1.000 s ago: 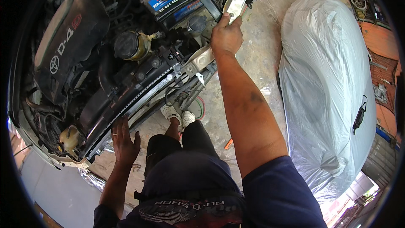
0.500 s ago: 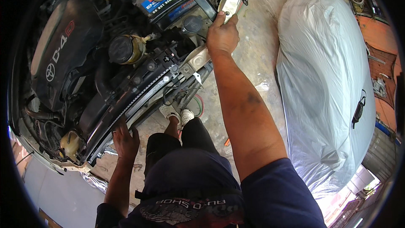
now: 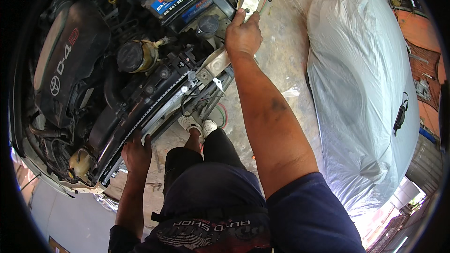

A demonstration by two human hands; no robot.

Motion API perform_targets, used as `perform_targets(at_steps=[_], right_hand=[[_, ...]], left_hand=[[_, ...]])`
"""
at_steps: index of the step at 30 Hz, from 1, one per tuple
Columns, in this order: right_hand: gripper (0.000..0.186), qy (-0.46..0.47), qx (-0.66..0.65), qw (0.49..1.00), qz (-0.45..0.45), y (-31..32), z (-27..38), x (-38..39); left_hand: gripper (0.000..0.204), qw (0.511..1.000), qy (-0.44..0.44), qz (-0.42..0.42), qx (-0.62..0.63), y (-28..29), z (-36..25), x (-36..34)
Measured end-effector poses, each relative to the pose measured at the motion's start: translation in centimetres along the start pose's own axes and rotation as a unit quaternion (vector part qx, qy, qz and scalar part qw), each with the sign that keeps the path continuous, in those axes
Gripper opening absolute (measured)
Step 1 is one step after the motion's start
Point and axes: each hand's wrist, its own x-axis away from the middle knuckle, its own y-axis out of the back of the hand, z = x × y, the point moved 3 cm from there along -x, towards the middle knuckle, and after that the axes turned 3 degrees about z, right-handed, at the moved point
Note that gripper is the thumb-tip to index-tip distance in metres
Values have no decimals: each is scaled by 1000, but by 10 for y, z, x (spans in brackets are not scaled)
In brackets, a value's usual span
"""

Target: The person lifts a new car radiator and aligns it into the engine bay of a vehicle, then places and secures the mounting brackets by hand.

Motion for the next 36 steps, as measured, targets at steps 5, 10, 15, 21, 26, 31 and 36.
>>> perform_targets(at_steps=[5,10,15,21,26,31,36], right_hand=[[47,-5,8,1000,2,0,-2,-1],[48,12,5,1000,-22,-1,-2,-1],[49,-16,14,1000,10,0,-1,-1],[55,-11,23,1000,3,-4,-3,-3],[60,0,32,999,-15,-6,-6,-4],[60,3,22,1000,-15,-7,-5,-4],[61,8,33,999,-28,-7,-7,-4]], left_hand=[[35,997,6,47,56,-5,4,-5],[39,997,-19,20,67,-5,0,-6],[44,994,-52,51,85,2,5,-13],[51,991,-54,74,95,6,8,-14],[47,990,-40,93,98,2,10,-15],[51,992,-36,47,108,-9,15,-12],[50,989,5,87,116,-13,16,-12]])
